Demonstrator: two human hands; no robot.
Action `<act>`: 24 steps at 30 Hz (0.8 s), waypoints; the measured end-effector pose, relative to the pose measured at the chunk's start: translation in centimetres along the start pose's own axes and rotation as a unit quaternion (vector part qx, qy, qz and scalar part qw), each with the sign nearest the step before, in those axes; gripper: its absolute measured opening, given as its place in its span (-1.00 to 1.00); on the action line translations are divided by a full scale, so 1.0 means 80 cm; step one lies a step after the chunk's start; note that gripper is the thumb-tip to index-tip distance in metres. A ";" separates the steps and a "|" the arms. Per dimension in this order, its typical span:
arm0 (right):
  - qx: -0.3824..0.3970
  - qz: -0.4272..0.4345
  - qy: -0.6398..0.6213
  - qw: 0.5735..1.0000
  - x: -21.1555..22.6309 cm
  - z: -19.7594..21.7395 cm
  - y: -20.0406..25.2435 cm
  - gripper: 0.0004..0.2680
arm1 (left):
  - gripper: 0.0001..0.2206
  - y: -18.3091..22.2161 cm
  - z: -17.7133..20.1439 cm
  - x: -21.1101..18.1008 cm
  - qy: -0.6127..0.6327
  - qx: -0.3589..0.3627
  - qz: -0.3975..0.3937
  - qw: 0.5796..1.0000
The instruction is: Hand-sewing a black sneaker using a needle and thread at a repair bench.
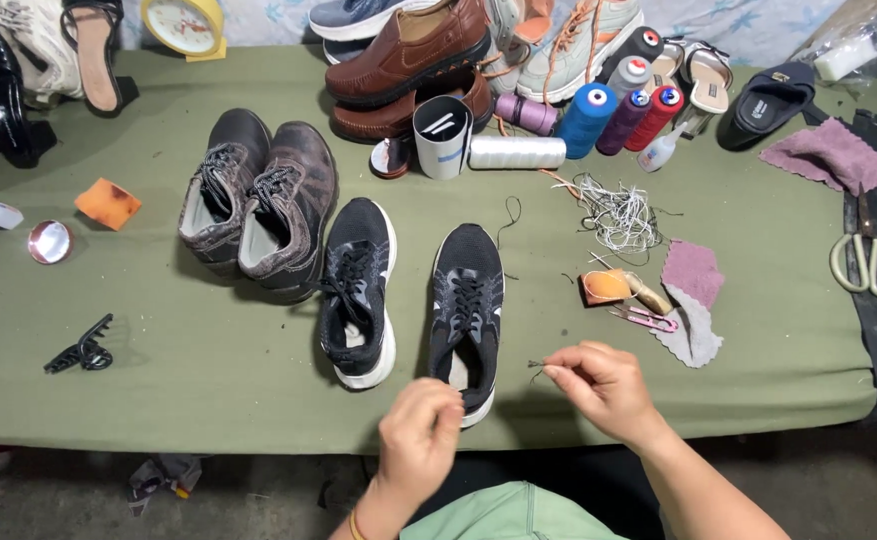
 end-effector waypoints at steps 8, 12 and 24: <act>0.059 -0.001 -0.028 0.998 -0.007 -0.038 -0.002 -0.96 | -0.76 -0.002 -0.040 -0.001 -0.182 0.149 -0.047 0.971; 0.049 -0.013 -0.037 0.998 -0.004 -0.031 -0.001 -0.96 | -0.48 -0.002 -0.083 0.048 -0.286 0.243 0.025 0.926; 0.136 0.143 -0.195 0.961 0.058 0.000 0.064 -0.87 | -0.54 -0.012 -0.042 0.107 -0.111 0.298 0.194 0.928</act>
Point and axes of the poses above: each hand's wrist, its own y-axis away from the middle knuckle, its own z-axis out of the back of the hand, x = y × z, the point moved 6 cm from there along -y, towards the middle knuckle, and after that the axes turned 13 degrees about x, right-handed, at the moved point
